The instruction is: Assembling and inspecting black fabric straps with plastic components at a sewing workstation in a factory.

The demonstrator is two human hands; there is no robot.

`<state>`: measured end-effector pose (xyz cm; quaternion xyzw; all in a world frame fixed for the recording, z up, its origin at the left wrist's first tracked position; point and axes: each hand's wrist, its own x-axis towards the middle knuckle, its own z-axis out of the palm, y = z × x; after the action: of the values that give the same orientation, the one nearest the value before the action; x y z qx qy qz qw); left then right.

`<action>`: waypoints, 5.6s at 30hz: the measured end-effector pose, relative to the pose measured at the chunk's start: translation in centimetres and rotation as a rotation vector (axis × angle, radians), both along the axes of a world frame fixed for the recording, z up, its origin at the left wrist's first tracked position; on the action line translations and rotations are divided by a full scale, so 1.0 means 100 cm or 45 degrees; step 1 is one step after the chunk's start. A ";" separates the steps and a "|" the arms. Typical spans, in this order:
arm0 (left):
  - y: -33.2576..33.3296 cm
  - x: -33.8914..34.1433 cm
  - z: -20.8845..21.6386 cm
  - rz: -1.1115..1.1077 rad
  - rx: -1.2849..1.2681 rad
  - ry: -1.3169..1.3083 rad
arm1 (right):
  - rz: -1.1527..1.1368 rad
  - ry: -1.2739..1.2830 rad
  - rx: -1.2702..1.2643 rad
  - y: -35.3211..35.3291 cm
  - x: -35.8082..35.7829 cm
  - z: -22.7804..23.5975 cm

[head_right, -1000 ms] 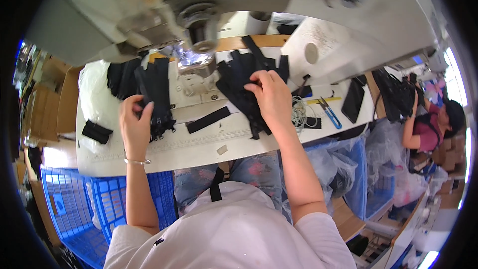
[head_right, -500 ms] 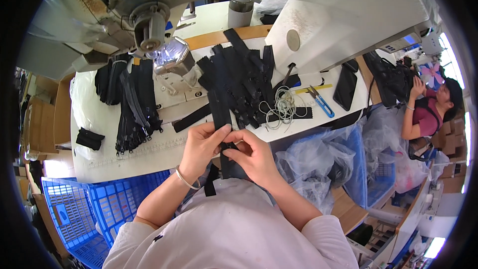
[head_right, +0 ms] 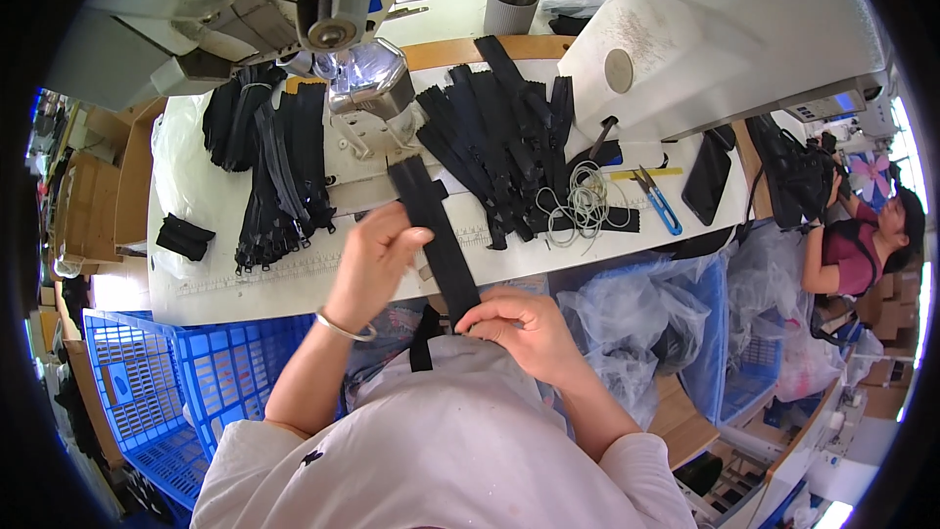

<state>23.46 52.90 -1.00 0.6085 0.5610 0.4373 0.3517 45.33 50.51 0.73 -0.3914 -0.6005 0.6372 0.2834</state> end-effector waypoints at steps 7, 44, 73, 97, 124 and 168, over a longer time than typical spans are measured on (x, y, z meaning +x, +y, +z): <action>0.005 -0.035 -0.014 0.298 0.120 0.702 | -0.309 0.162 -0.176 0.006 0.014 -0.001; -0.042 -0.025 0.010 0.524 0.402 0.519 | -0.026 0.263 -0.175 0.045 -0.082 0.005; -0.047 -0.022 0.057 -0.010 -0.485 -1.046 | -0.275 -0.222 1.839 0.062 -0.076 0.031; -0.044 -0.019 0.059 -0.115 -0.511 -1.243 | -0.163 -0.045 1.623 0.061 -0.073 0.040; -0.042 -0.009 0.059 0.023 -0.517 -1.319 | -0.043 -0.213 2.177 0.067 -0.054 0.030; -0.028 -0.004 0.034 0.246 0.047 -0.871 | -0.275 0.053 0.222 0.044 -0.075 0.022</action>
<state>23.09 50.12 2.35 0.3772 0.4577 0.6570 0.4653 37.85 54.90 2.96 -0.4143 -0.6021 0.5562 0.3956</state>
